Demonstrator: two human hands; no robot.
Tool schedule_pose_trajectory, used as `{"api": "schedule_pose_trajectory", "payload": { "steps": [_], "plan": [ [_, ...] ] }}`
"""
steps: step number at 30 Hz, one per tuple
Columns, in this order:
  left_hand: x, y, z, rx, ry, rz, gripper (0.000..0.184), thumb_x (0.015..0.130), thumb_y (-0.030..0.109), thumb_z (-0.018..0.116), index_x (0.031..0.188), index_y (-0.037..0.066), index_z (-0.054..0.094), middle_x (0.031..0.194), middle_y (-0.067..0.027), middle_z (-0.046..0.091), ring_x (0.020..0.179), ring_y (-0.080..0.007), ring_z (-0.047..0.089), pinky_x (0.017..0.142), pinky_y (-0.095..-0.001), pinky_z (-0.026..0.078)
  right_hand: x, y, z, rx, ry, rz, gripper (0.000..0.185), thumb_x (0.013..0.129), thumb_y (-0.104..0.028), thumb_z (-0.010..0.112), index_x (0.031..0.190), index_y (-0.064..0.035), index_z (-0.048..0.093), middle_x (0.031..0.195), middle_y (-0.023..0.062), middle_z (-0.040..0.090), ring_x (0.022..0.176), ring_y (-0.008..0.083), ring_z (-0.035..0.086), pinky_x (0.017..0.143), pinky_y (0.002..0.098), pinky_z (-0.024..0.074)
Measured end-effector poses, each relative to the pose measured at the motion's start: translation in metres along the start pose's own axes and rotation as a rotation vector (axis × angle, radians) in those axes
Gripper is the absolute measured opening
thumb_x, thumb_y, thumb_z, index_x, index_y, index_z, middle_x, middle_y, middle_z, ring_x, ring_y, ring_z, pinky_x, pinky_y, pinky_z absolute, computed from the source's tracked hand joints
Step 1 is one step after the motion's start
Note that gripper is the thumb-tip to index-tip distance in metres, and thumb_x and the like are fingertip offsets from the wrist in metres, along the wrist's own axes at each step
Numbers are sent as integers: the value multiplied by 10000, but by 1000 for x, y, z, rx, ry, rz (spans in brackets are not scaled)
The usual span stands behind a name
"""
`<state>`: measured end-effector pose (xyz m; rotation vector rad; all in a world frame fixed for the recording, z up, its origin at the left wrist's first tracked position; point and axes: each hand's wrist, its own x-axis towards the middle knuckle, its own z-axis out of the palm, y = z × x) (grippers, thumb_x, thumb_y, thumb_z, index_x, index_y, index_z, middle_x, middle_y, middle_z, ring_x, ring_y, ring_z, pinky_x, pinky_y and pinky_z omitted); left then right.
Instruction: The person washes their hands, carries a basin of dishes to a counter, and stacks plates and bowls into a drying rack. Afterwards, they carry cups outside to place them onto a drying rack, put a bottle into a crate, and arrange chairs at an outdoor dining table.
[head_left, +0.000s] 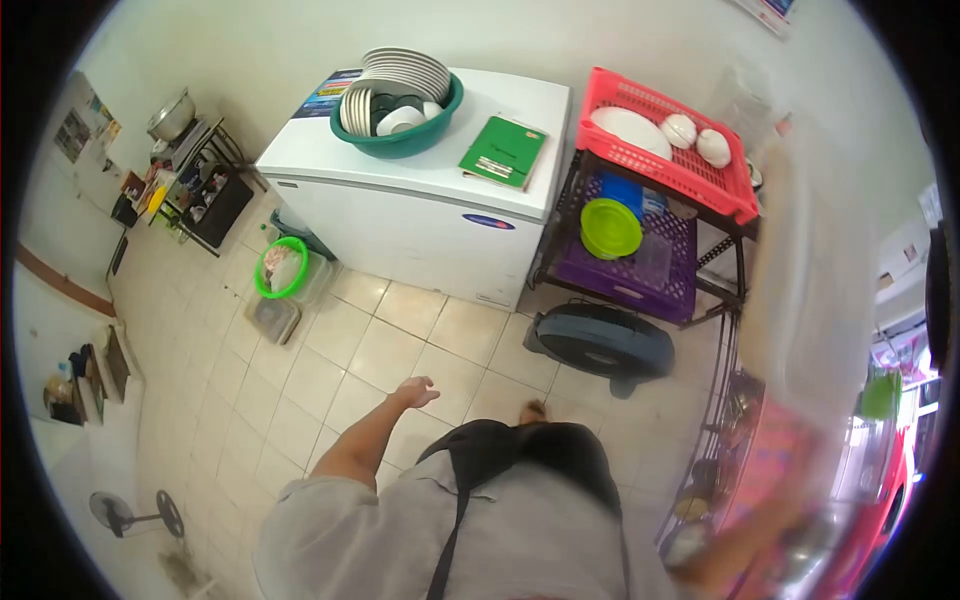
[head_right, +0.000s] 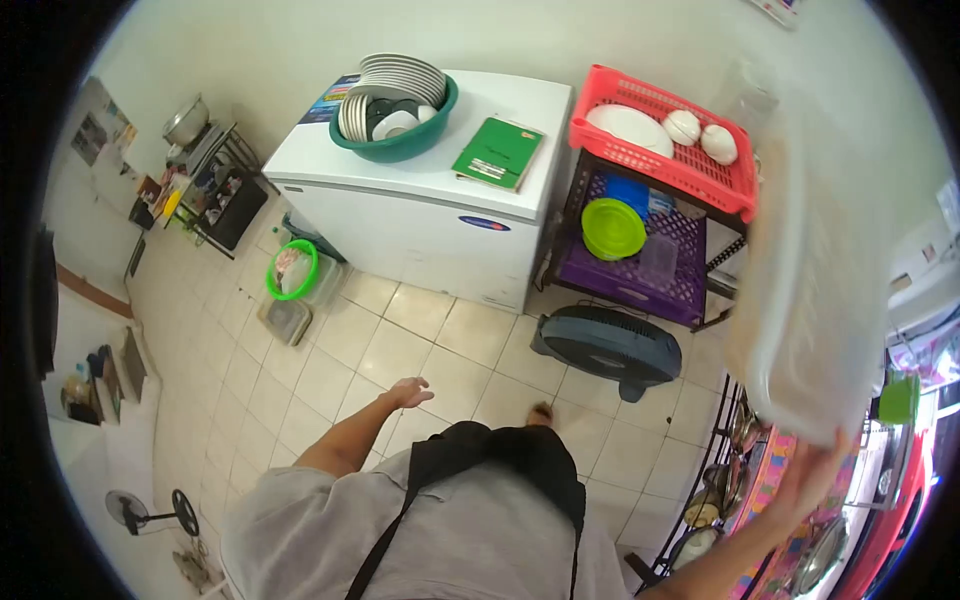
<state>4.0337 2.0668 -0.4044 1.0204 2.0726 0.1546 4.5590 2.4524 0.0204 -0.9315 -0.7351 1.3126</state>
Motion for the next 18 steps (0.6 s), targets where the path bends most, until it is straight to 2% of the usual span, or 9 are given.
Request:
{"api": "schedule_pose_trajectory", "payload": {
  "steps": [1,6,9,10,11,13,14,16,18],
  "plan": [
    [-2,10,-16,-90,52,-28,614,823,483,602,1227,21,601,1135,-206,662,1080,-351,620,959,-402,472,21,11,44,13,-95,35,449,934,-156,571,1330,24,462,1357,141,506,1270,248,474,1086,417,389],
    [30,13,-37,-323,110,-81,579,832,470,605,1210,31,610,1101,-194,678,1037,-330,647,917,-401,497,135,112,288,96,-644,180,414,910,-108,580,1286,30,474,1292,129,563,1192,241,545,1018,385,462],
    [31,-18,-43,-432,223,-71,585,836,494,607,1196,34,618,1113,-186,678,1040,-317,649,920,-393,496,186,176,431,86,-695,267,383,942,-157,508,1255,61,480,1251,205,572,1154,303,562,998,425,466],
    [21,-28,-41,-466,285,-103,593,835,501,611,1195,31,617,1107,-183,682,1040,-313,652,920,-391,496,202,198,472,50,-701,286,346,940,-162,507,1207,58,497,1178,193,591,1087,294,577,970,424,476],
    [4,-26,-53,-497,293,-253,582,834,488,615,1192,29,618,1093,-189,686,1039,-312,654,914,-389,499,217,217,512,12,-709,302,312,938,-167,505,1158,55,514,1105,180,611,1019,285,592,943,424,485],
    [-18,-32,-65,-544,329,-436,561,831,458,624,1192,28,620,1063,-202,693,1035,-316,658,901,-386,506,231,253,585,-44,-699,280,242,938,-180,495,1043,34,533,902,132,602,805,230,581,780,392,512],
    [-27,-44,-62,-558,354,-474,552,830,442,627,1194,28,620,1049,-209,695,1032,-321,660,894,-384,510,248,275,615,-49,-705,292,242,938,-180,495,1043,34,533,902,132,602,805,230,581,780,392,512],
    [-42,-59,-63,-601,389,-549,547,823,424,639,1197,26,620,1060,-211,691,1033,-319,658,889,-387,512,286,325,666,-130,-692,286,214,932,-189,488,981,12,542,792,101,566,681,189,540,623,371,484],
    [-47,-55,-81,-655,429,-619,543,816,406,651,1200,23,619,1072,-213,687,1034,-317,657,884,-391,513,315,369,699,-179,-671,290,215,929,-196,491,972,6,551,771,101,566,654,182,534,577,368,462]
  ]
}}
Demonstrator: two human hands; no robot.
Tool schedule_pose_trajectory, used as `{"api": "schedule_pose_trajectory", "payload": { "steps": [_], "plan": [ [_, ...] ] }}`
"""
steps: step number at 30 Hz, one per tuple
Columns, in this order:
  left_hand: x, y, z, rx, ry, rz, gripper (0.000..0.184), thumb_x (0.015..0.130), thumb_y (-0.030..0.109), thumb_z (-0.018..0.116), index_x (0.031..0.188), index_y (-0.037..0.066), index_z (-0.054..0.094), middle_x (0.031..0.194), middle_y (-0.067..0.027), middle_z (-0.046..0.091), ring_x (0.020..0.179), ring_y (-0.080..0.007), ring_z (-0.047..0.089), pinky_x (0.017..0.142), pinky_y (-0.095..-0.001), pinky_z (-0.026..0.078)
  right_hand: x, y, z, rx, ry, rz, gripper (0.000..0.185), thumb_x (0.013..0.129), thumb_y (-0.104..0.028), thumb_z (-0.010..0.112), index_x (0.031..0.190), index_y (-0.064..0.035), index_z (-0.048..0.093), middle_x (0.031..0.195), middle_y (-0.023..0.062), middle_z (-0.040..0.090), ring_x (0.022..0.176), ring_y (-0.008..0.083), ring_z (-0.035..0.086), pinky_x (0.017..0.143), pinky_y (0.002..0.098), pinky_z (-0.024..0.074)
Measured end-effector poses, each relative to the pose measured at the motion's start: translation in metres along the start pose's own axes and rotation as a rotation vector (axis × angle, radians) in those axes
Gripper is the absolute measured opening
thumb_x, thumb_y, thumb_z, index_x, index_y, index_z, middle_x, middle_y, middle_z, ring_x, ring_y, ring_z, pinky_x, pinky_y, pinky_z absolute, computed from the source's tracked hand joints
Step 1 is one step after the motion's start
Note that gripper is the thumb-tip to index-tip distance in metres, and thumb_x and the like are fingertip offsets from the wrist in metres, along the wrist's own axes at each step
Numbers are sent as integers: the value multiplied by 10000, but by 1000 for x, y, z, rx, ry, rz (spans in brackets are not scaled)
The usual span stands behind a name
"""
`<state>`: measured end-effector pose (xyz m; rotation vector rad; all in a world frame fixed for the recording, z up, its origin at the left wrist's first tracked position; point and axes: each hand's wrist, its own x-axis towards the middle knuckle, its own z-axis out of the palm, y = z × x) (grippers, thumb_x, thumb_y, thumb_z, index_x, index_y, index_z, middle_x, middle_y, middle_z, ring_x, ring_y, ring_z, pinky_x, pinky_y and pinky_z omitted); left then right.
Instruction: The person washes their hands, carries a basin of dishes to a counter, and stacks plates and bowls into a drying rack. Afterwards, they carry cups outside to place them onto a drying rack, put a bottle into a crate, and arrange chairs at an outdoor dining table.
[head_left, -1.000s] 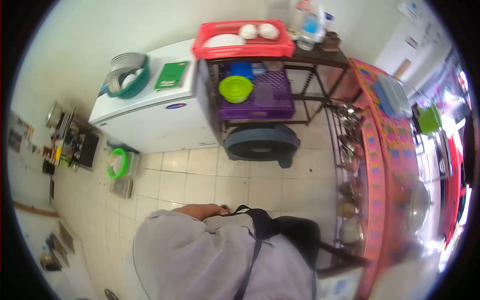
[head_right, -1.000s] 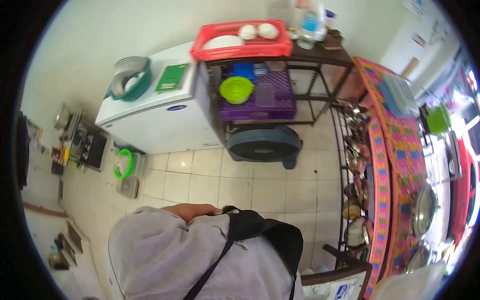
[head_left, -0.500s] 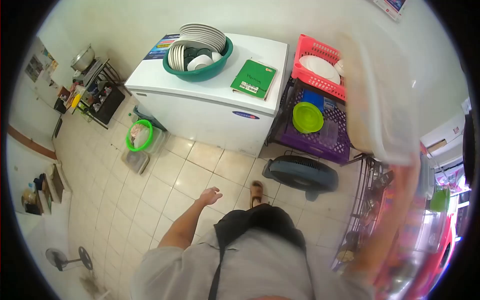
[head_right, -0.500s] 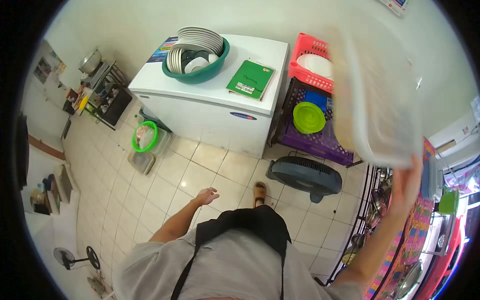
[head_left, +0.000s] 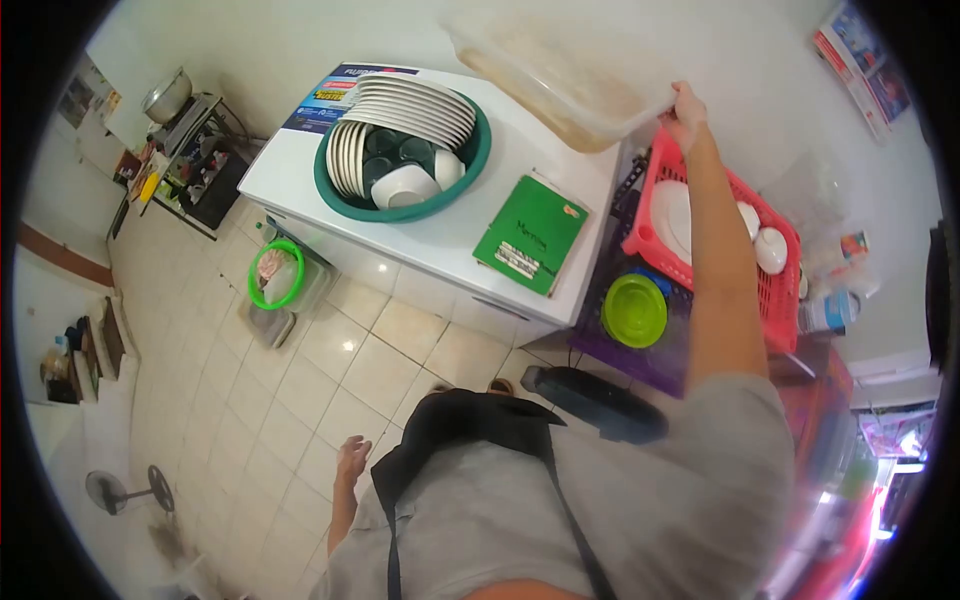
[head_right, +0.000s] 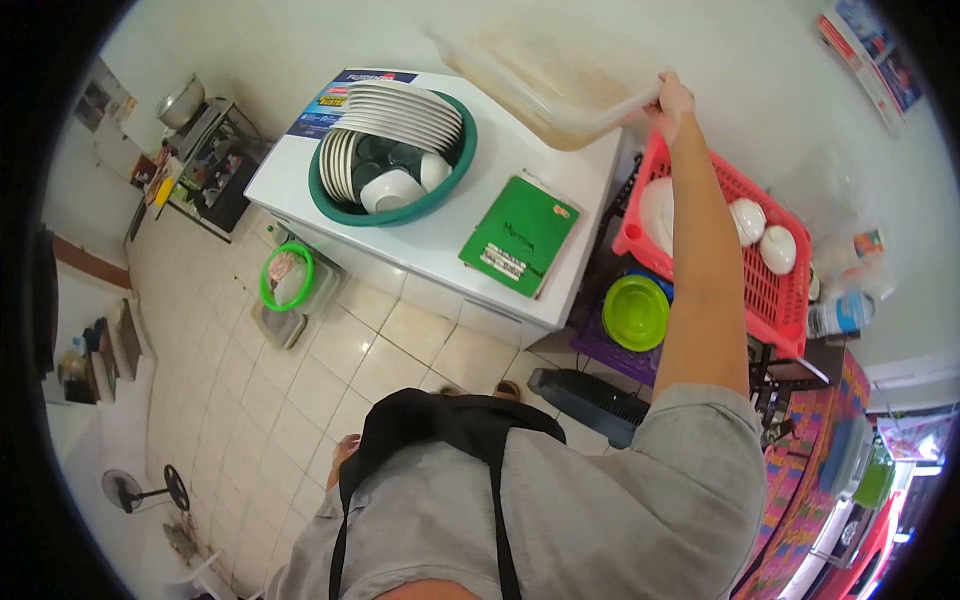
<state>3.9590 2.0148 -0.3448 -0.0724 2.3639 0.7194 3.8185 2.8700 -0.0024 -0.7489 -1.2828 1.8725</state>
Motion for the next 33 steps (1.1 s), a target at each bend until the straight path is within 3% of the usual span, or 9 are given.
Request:
{"api": "schedule_pose_trajectory", "payload": {
  "steps": [7,9,12,16,19,20,22,24,33],
  "plan": [
    [55,91,-117,-308,364,96,448,892,280,654,1240,6,591,1141,-181,659,1054,-258,628,923,-361,482,112,97,-12,-81,-14,84,248,921,-244,507,1000,-20,581,865,100,612,721,211,588,573,396,493],
    [88,144,-168,-327,437,236,342,932,187,627,1210,-10,596,1052,-98,666,995,-154,596,911,-301,468,119,117,-11,-261,37,182,309,964,-253,456,1133,-22,572,1112,112,640,974,231,623,851,417,527],
    [128,240,-243,-425,447,463,318,963,125,580,1234,-41,574,1131,-115,649,1051,-160,600,941,-293,468,153,148,-33,-192,-94,292,372,975,-287,450,1231,-36,549,1227,154,602,1054,267,610,921,426,500],
    [151,378,-307,-377,398,678,303,968,139,584,1226,-19,587,1143,-107,648,1061,-160,595,937,-287,467,135,149,-19,-1532,112,0,506,949,-426,504,1316,-79,515,1288,213,551,1132,328,568,975,425,461],
    [186,455,-328,-237,375,930,353,924,156,647,1237,6,587,1141,-120,648,1058,-196,613,920,-304,474,43,99,98,-1409,286,-543,650,844,-500,669,1331,-101,509,1242,168,568,1125,323,558,980,403,443],
    [196,481,-332,-98,405,1030,395,894,170,680,1241,10,584,1146,-126,644,1064,-217,614,919,-321,473,29,100,124,-1295,-17,-924,681,770,-430,774,1311,-98,528,1221,124,568,1123,304,549,976,411,440],
    [211,529,-335,66,384,1188,482,821,211,753,1234,24,588,1178,-132,633,1093,-265,604,925,-362,466,-48,94,193,-865,-626,-481,643,742,-322,812,1282,-84,555,1223,107,560,1112,272,544,942,391,457],
    [237,559,-335,76,333,1277,509,795,253,775,1223,38,602,1197,-128,631,1101,-291,596,930,-360,461,-80,109,228,-1015,-857,-880,649,736,-347,811,1275,-79,568,1188,110,575,1064,256,565,905,368,469],
    [303,602,-342,569,303,1654,591,720,234,794,1240,40,593,1212,-170,625,1080,-354,619,895,-397,508,-64,139,224,-909,-1009,-711,575,834,-396,721,1288,-80,568,1071,118,607,931,241,605,795,355,489]
  ]
}}
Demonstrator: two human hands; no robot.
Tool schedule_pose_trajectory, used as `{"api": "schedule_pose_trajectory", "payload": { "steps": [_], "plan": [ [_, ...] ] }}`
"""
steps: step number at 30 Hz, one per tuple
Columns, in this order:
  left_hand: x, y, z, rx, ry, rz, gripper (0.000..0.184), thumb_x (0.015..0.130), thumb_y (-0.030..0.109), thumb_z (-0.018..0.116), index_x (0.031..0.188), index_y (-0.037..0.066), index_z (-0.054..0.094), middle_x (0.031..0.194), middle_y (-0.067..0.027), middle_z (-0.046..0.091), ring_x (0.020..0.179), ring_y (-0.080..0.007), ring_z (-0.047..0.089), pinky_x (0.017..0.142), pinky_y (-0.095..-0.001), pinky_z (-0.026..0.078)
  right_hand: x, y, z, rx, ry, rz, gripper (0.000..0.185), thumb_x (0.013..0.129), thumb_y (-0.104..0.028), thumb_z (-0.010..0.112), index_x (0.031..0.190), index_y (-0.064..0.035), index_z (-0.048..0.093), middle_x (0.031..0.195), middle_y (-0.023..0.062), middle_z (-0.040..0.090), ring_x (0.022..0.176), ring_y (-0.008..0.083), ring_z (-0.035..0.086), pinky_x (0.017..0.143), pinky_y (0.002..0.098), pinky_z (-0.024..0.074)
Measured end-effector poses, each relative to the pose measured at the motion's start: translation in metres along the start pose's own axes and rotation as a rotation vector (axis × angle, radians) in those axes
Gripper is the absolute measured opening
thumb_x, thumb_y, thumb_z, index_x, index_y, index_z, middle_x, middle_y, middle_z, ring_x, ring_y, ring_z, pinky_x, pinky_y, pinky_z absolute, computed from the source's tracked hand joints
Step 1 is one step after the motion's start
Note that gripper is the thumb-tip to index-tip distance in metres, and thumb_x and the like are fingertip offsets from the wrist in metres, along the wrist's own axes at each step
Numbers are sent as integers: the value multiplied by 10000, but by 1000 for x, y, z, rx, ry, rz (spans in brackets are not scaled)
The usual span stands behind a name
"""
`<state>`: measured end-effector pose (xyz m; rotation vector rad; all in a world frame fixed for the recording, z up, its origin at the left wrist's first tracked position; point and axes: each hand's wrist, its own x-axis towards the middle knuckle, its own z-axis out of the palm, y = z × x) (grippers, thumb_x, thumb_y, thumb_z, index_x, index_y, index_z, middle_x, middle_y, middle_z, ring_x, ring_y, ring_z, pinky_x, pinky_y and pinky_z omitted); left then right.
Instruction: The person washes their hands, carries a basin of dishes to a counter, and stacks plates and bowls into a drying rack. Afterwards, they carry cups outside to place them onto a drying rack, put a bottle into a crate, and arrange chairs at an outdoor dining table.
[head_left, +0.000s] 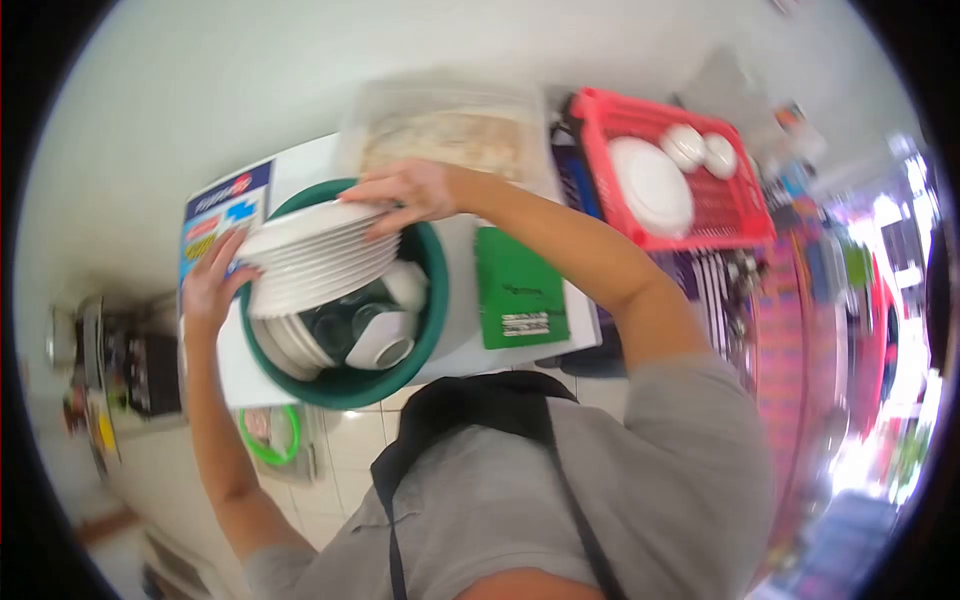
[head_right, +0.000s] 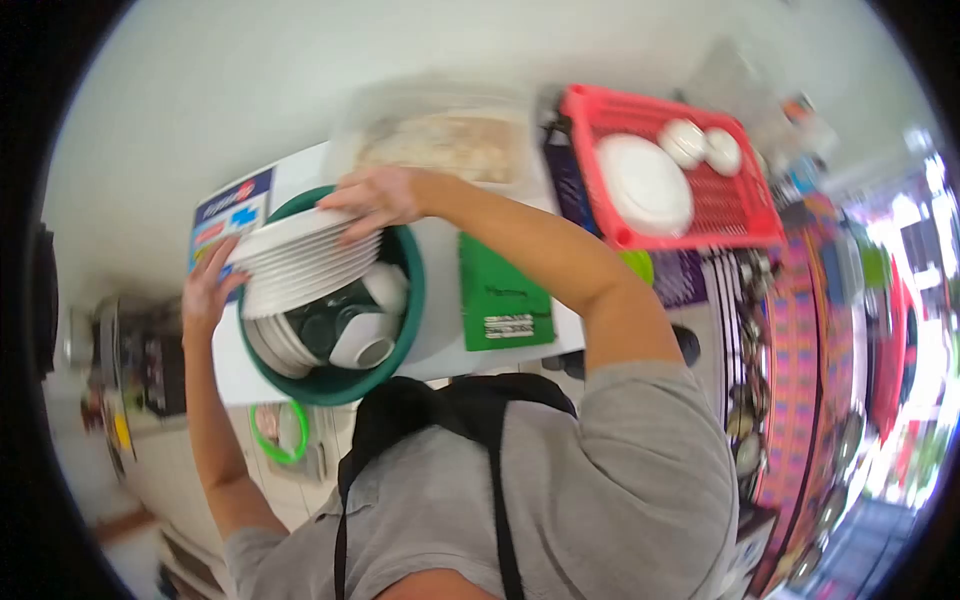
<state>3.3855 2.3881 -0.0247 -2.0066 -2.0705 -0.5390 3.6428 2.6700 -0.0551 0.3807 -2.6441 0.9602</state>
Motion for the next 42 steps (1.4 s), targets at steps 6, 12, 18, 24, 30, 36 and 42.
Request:
{"api": "schedule_pose_trajectory", "payload": {
  "steps": [6,12,18,24,30,36,42],
  "plan": [
    [12,5,0,83,62,201,575,769,161,761,1268,-19,540,1174,-202,630,1037,-377,630,860,-405,525,-2,-11,9,-236,-40,-1,556,899,-328,618,1366,-82,443,1211,161,564,1089,329,568,903,379,480],
    [28,18,-10,-88,-36,104,566,725,57,760,1249,36,549,1113,-177,649,972,-357,640,838,-375,518,8,-22,-7,-51,-186,196,578,866,-278,618,1377,-77,435,1239,183,565,1106,355,559,950,392,462],
    [43,21,-17,-270,-144,58,739,675,23,774,1349,115,484,1128,-150,646,1017,-309,639,869,-366,515,-1,-11,8,-74,-60,182,650,836,-181,611,1442,-132,383,1245,174,573,1094,334,582,952,380,462],
    [40,18,-14,-322,-209,-137,757,705,26,755,1384,140,442,1139,-147,651,989,-291,652,856,-370,527,4,-5,-2,-107,-198,265,757,774,-155,635,1467,-164,328,1035,207,616,946,357,613,833,406,490],
    [23,11,-8,-14,-149,-15,498,787,194,743,1226,117,521,776,-170,668,634,-321,658,605,-380,526,1,9,7,-190,-165,261,770,735,-161,627,1454,-102,358,1130,217,620,962,356,622,859,388,502],
    [27,13,-13,32,-134,31,481,780,183,746,1195,98,519,856,-167,682,647,-309,669,572,-364,529,-7,10,12,15,-35,226,753,737,-229,627,1446,-137,391,1135,208,619,991,326,613,883,380,486],
    [39,22,-22,42,-138,77,505,745,141,758,1195,66,542,812,-163,662,709,-336,649,629,-405,516,-18,14,20,-11,117,139,717,736,-179,644,1413,-96,425,1100,195,616,1035,336,585,944,401,459]
  ]
}}
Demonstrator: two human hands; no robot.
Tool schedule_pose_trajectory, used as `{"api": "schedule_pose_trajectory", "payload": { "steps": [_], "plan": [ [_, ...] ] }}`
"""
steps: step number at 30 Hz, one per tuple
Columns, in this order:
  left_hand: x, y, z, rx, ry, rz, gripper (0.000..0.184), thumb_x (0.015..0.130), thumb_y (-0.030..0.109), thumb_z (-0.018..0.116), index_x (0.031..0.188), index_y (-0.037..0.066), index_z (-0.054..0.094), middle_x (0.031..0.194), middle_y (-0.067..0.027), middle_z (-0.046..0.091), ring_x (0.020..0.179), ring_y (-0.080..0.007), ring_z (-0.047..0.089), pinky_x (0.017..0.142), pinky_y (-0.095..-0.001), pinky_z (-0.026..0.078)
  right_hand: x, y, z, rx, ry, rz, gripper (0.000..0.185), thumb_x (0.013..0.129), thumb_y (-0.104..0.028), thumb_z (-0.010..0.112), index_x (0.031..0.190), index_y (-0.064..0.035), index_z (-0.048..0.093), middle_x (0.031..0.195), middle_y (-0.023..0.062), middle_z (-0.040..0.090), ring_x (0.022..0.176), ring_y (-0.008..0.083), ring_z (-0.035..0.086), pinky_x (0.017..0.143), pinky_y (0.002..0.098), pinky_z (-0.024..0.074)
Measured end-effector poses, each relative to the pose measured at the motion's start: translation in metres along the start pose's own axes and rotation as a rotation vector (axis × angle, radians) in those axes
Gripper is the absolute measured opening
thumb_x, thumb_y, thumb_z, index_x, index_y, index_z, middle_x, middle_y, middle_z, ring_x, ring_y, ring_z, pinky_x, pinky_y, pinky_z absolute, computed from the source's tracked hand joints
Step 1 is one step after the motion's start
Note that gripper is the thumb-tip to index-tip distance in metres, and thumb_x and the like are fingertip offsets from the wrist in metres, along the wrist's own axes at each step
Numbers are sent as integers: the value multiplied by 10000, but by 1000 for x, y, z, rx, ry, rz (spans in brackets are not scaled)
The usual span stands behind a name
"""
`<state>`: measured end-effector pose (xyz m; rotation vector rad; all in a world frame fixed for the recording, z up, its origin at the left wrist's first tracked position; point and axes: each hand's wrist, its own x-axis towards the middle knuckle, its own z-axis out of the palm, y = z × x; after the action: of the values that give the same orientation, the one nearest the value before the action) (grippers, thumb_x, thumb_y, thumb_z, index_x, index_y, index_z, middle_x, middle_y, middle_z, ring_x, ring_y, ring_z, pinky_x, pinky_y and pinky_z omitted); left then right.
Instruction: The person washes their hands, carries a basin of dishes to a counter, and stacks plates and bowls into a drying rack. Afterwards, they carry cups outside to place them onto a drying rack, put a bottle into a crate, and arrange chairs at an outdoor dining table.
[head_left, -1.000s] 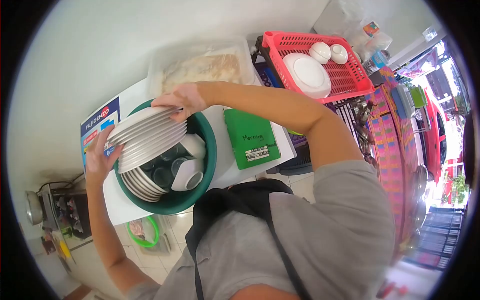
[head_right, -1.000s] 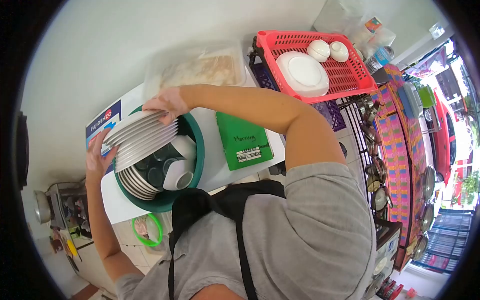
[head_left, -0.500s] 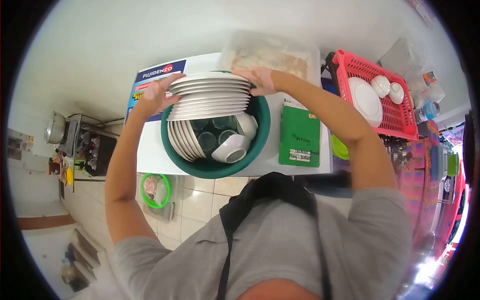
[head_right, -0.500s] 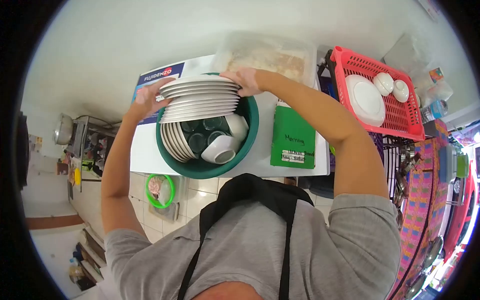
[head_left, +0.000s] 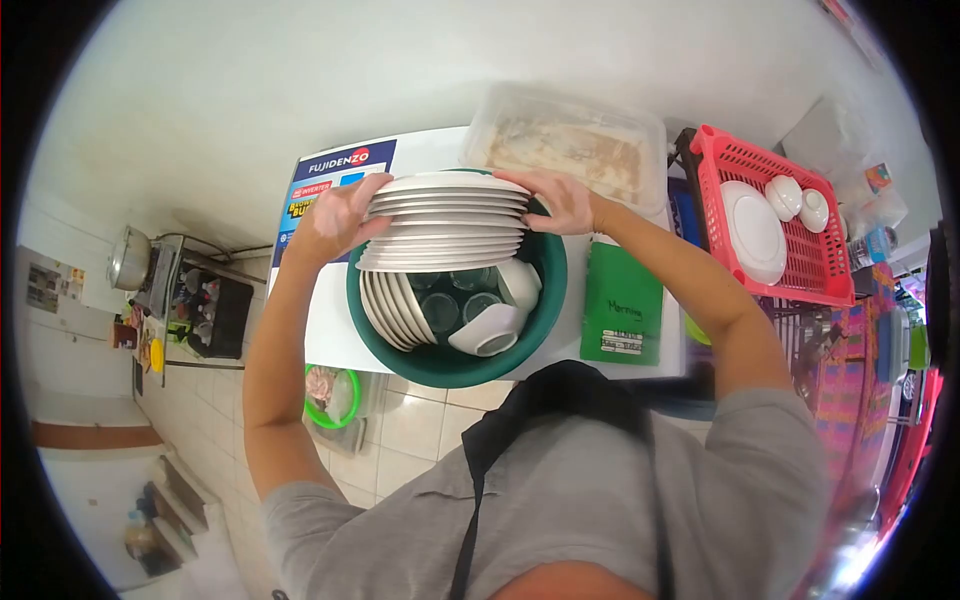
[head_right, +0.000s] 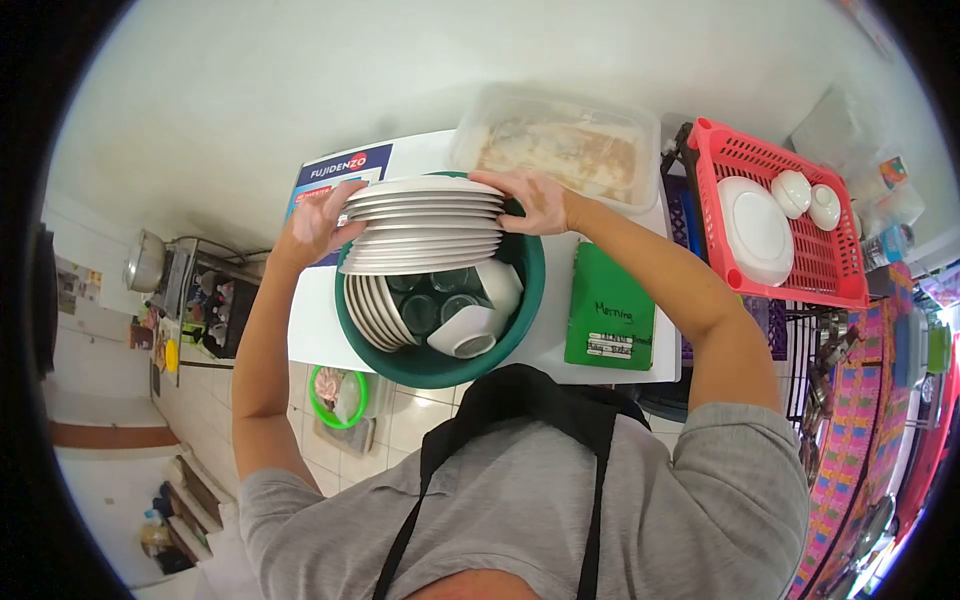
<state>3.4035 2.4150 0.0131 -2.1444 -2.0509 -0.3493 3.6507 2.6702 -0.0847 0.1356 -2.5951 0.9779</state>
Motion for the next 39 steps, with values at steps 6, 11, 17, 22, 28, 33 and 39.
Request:
{"api": "schedule_pose_trajectory", "payload": {
  "steps": [6,11,17,22,28,33,39],
  "plan": [
    [12,6,-10,67,101,129,531,725,138,766,1193,25,541,941,-158,681,797,-326,662,699,-373,541,-1,-2,11,-50,123,23,686,775,-262,718,1371,-53,451,1070,212,612,1003,342,590,898,397,469],
    [25,9,8,-72,493,54,486,783,137,759,1202,18,543,975,-125,674,808,-252,661,742,-323,532,12,-16,31,45,601,74,479,818,-238,739,1189,-24,524,956,159,635,867,286,622,753,352,500],
    [30,-11,72,-788,808,-437,359,879,164,675,1178,-9,577,1004,-55,635,931,-133,554,854,-283,461,61,-34,28,92,883,62,278,856,-161,720,1015,-27,535,832,133,652,682,247,636,621,320,499],
    [37,-34,71,-880,863,-705,455,881,225,693,1214,-58,565,1040,-117,646,906,-186,566,861,-313,464,87,-24,5,-191,1037,-146,312,830,-208,753,1009,-41,560,836,149,651,723,251,656,612,324,504],
    [90,35,-12,-1378,332,-620,527,873,150,680,1304,-79,481,1164,-176,621,1073,-258,608,927,-362,494,75,-74,-115,111,611,592,620,846,-512,655,1232,-37,558,1224,186,595,894,317,640,784,374,516],
    [137,86,10,-1867,97,-757,413,948,178,589,1291,-33,501,1214,-151,615,1099,-252,614,936,-379,516,23,-58,-191,304,291,750,822,854,-625,586,1345,23,467,1273,200,565,1059,283,602,888,368,503],
    [187,180,42,-2047,-71,-798,462,936,162,604,1324,-44,461,1281,-178,577,1134,-289,603,966,-398,513,-180,3,-280,457,435,931,869,909,-663,460,1404,47,390,1395,253,459,1268,333,487,1059,412,403]
  ]
}}
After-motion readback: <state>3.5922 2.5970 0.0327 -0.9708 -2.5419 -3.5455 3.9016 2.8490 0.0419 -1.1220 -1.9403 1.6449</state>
